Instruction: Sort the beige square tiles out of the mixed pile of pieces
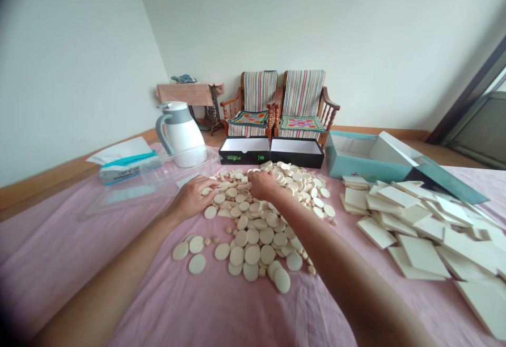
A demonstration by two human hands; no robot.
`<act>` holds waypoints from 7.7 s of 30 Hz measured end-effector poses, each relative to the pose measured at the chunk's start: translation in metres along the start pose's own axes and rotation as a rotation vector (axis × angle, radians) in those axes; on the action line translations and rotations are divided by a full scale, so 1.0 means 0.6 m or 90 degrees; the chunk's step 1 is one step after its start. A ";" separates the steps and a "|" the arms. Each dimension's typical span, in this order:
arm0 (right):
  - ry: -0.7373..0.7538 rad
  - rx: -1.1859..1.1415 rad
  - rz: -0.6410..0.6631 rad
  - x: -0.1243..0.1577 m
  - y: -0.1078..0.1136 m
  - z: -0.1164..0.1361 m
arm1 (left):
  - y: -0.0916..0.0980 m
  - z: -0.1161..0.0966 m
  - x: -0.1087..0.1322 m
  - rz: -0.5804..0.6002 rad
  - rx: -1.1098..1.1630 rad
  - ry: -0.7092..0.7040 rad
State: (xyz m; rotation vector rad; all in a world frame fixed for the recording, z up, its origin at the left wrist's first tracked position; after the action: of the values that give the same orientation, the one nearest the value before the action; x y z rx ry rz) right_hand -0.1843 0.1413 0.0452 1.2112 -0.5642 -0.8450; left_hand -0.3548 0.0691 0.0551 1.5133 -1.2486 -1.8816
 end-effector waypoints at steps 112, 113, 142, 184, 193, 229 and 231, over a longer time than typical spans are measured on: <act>-0.023 -0.243 -0.390 0.310 0.068 -0.149 | -0.045 -0.010 -0.079 0.022 0.340 0.235; -0.020 -0.252 -0.380 0.309 0.065 -0.143 | -0.042 -0.018 -0.078 0.006 0.358 0.240; -0.333 0.044 -0.657 0.403 0.168 -0.338 | -0.024 -0.040 -0.010 0.284 0.245 0.094; 0.142 -0.268 -0.210 0.326 0.025 -0.012 | 0.018 -0.258 0.030 0.110 0.409 -0.029; -0.232 0.035 -0.524 0.376 0.148 -0.252 | 0.012 -0.280 0.037 0.153 0.170 -0.263; -0.027 -0.162 -0.115 0.204 -0.011 -0.005 | -0.023 -0.136 0.008 0.067 0.079 -0.016; 0.010 -0.190 -0.083 0.194 -0.022 0.036 | -0.018 -0.128 0.007 0.033 0.084 0.018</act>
State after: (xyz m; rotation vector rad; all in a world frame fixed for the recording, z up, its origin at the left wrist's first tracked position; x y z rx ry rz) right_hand -0.1364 0.0333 0.0316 0.9867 -0.3340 -0.9918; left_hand -0.2828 0.0420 0.0434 1.5529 -1.4096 -1.7694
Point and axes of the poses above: each hand's wrist, its own x-axis away from the middle knuckle, its own y-axis out of the back of the hand, z = x × y, the point moved 6 cm from there along -x, towards the middle knuckle, and after that the axes turned 13 degrees about -x, right-handed, at the moved point
